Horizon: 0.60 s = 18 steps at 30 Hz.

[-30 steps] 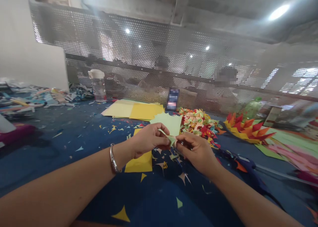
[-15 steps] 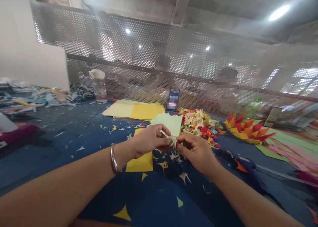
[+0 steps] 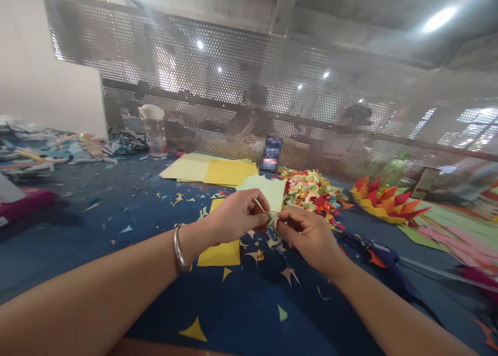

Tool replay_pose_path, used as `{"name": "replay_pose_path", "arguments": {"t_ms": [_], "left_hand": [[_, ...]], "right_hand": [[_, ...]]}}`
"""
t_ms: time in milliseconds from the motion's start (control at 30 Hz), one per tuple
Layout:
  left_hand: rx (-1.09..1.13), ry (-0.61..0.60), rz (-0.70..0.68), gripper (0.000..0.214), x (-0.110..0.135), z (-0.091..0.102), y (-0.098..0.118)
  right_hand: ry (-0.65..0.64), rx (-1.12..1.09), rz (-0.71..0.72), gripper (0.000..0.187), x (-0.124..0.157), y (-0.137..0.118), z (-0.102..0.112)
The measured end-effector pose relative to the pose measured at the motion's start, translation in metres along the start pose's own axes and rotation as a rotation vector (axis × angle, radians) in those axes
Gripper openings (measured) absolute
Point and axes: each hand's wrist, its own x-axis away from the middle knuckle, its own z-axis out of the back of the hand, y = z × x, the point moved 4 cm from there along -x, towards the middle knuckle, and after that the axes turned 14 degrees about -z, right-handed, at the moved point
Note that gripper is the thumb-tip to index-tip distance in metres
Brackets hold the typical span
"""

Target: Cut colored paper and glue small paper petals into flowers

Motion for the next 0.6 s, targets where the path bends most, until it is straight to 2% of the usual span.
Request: {"name": "replay_pose_path", "arguments": {"t_ms": [200, 600], "left_hand": [[-0.030, -0.011, 0.008, 0.018, 0.0002, 0.0001, 0.0004], [-0.260, -0.027, -0.093, 0.011, 0.0009, -0.0013, 0.0037]], "right_hand": [[-0.018, 0.012, -0.003, 0.013, -0.0002, -0.0004, -0.0007], [-0.022, 0.016, -0.012, 0.012, 0.0000, -0.0012, 0.0004]]}}
